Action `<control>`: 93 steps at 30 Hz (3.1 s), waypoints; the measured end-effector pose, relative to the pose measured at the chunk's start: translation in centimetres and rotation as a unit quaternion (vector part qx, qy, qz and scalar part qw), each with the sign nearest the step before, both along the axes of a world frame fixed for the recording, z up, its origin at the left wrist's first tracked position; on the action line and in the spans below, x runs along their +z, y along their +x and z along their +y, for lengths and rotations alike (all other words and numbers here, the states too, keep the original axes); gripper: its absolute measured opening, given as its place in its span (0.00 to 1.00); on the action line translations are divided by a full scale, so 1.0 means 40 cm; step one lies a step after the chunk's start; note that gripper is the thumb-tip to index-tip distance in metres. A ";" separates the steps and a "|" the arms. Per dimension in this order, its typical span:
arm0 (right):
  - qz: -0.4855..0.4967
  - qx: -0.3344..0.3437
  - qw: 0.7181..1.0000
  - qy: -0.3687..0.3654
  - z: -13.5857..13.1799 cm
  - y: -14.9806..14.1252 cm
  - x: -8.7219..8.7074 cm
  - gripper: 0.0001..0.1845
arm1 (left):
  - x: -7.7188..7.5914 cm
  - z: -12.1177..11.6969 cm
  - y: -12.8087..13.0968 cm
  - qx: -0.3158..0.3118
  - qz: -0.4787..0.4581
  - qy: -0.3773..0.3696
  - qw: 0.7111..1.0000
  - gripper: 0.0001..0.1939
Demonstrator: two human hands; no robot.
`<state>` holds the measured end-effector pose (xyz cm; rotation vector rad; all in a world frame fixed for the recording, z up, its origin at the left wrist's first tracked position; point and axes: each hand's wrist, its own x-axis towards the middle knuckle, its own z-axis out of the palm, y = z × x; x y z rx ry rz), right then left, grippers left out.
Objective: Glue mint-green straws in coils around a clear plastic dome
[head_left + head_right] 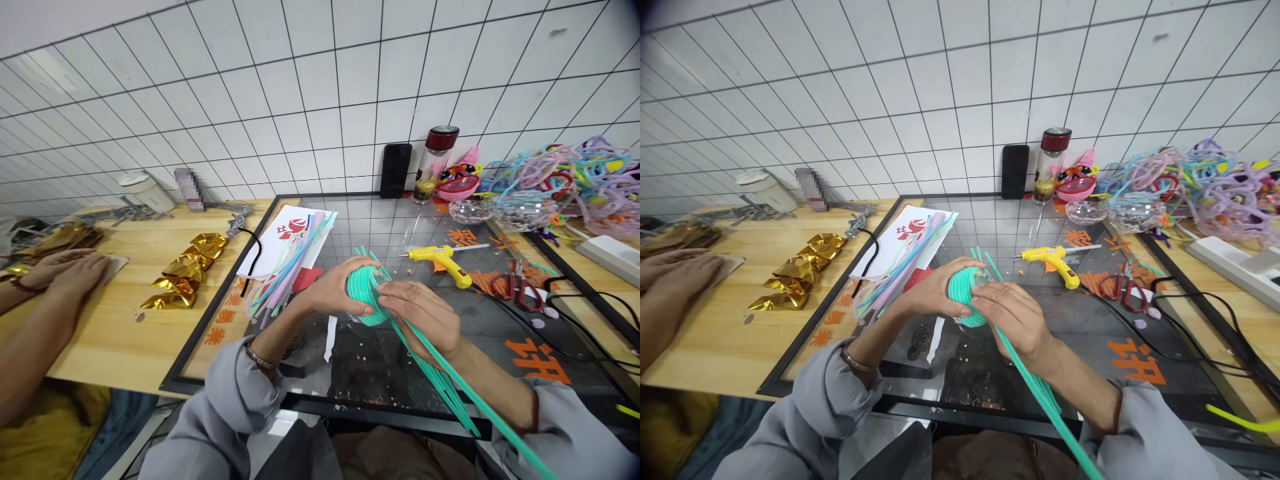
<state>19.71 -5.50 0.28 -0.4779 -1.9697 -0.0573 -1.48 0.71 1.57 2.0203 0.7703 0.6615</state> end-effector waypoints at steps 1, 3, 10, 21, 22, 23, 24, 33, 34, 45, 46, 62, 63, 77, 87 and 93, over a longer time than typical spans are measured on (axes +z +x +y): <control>0.000 0.000 1.000 0.001 -0.001 0.000 0.000 0.17 | -0.001 0.000 0.000 0.001 0.000 0.000 1.000 0.42; -0.001 -0.003 1.000 -0.001 -0.002 -0.001 0.001 0.17 | -0.001 0.000 0.000 0.002 0.000 0.000 1.000 0.42; -0.012 -0.019 1.000 0.004 -0.003 -0.003 0.000 0.16 | 0.004 -0.001 0.001 0.004 0.005 -0.009 1.000 0.43; -0.037 -0.037 0.999 0.011 0.000 -0.003 -0.005 0.15 | 0.006 -0.008 0.004 0.015 0.003 -0.031 0.999 0.42; -0.038 -0.037 0.999 0.010 -0.001 -0.002 -0.006 0.15 | 0.007 -0.008 0.004 0.015 0.000 -0.037 0.999 0.41; -0.041 -0.035 0.999 0.009 -0.001 -0.002 -0.008 0.15 | 0.007 -0.009 0.003 0.016 -0.003 -0.043 0.999 0.41; -0.042 -0.034 0.998 0.009 -0.001 -0.002 -0.009 0.15 | 0.008 -0.010 0.003 0.016 -0.004 -0.049 0.999 0.41; -0.035 -0.036 0.999 0.001 0.001 -0.003 -0.009 0.16 | 0.010 -0.013 0.004 0.015 -0.015 -0.057 0.998 0.37; -0.035 -0.036 0.999 0.001 0.001 -0.004 -0.009 0.16 | 0.010 -0.013 0.004 0.015 -0.017 -0.057 0.998 0.37; -0.034 -0.032 0.999 -0.014 0.002 0.001 -0.023 0.16 | -0.002 -0.007 0.008 -0.003 -0.026 0.020 0.999 0.35; -0.035 -0.033 0.999 -0.014 0.002 0.001 -0.023 0.16 | -0.001 -0.007 0.008 -0.002 -0.021 0.030 0.999 0.35; -0.034 -0.034 0.999 -0.004 0.002 -0.001 -0.012 0.15 | 0.018 -0.020 0.005 0.033 0.006 0.009 0.999 0.38; -0.035 -0.035 0.999 -0.004 0.002 -0.001 -0.013 0.15 | 0.017 -0.020 0.005 0.031 0.004 0.010 0.999 0.38; -0.034 -0.038 0.999 0.006 0.005 -0.001 -0.009 0.14 | 0.007 -0.017 0.001 -0.010 -0.036 0.001 0.999 0.32; -0.040 -0.030 0.999 -0.015 0.009 0.004 -0.021 0.16 | -0.006 -0.009 -0.001 -0.038 -0.049 0.009 0.998 0.31; -0.043 -0.026 0.999 -0.011 0.011 0.006 -0.023 0.17 | -0.007 -0.010 -0.004 -0.040 -0.061 -0.006 0.997 0.31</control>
